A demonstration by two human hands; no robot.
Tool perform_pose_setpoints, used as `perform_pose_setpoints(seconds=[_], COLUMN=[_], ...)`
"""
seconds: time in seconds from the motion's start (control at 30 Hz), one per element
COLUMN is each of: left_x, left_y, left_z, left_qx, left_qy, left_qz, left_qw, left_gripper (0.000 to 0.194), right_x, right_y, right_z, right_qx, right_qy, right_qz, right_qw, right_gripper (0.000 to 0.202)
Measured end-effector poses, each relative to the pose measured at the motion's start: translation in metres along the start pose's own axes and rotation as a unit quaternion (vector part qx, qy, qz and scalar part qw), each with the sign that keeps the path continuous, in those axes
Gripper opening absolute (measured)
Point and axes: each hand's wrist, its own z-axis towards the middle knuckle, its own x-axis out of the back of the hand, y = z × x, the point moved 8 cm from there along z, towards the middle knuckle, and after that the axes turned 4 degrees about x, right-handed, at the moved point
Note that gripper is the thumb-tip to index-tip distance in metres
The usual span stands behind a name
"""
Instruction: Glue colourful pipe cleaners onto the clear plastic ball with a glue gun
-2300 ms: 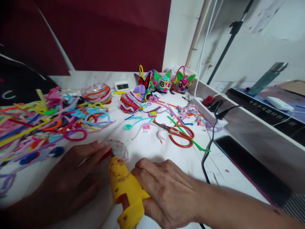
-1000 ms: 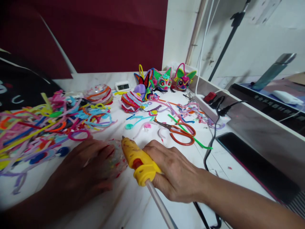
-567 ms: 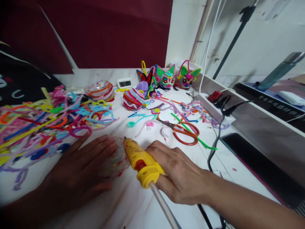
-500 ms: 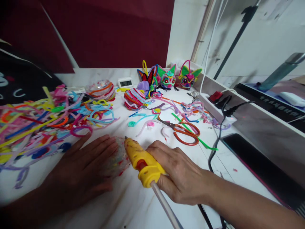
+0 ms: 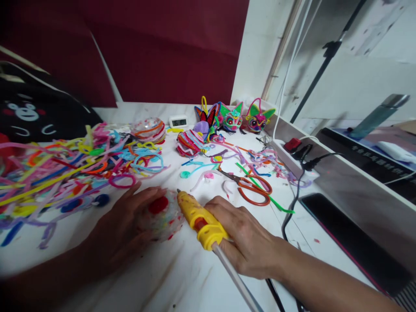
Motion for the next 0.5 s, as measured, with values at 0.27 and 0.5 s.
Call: perform_pose_setpoints(seconds=[0.27,0.5], left_x=[0.004,-0.007], left_y=[0.006,0.018], left_z=[-0.001,-0.001], left_qx=[-0.035,-0.092], left_qy=[0.016,-0.020], left_qz=[0.018,0.061], left_qw=[0.999,0.994], left_gripper=[0.061,0.069], right_x=[-0.001,0.000], right_y=[0.007,0.007], right_z=[-0.006,-0.006], right_qx=[-0.011,-0.005], right_qy=[0.018,0.019], right_qz=[0.019,0.018], right_qw=[1.000,1.000], right_gripper=[0.023,0.026])
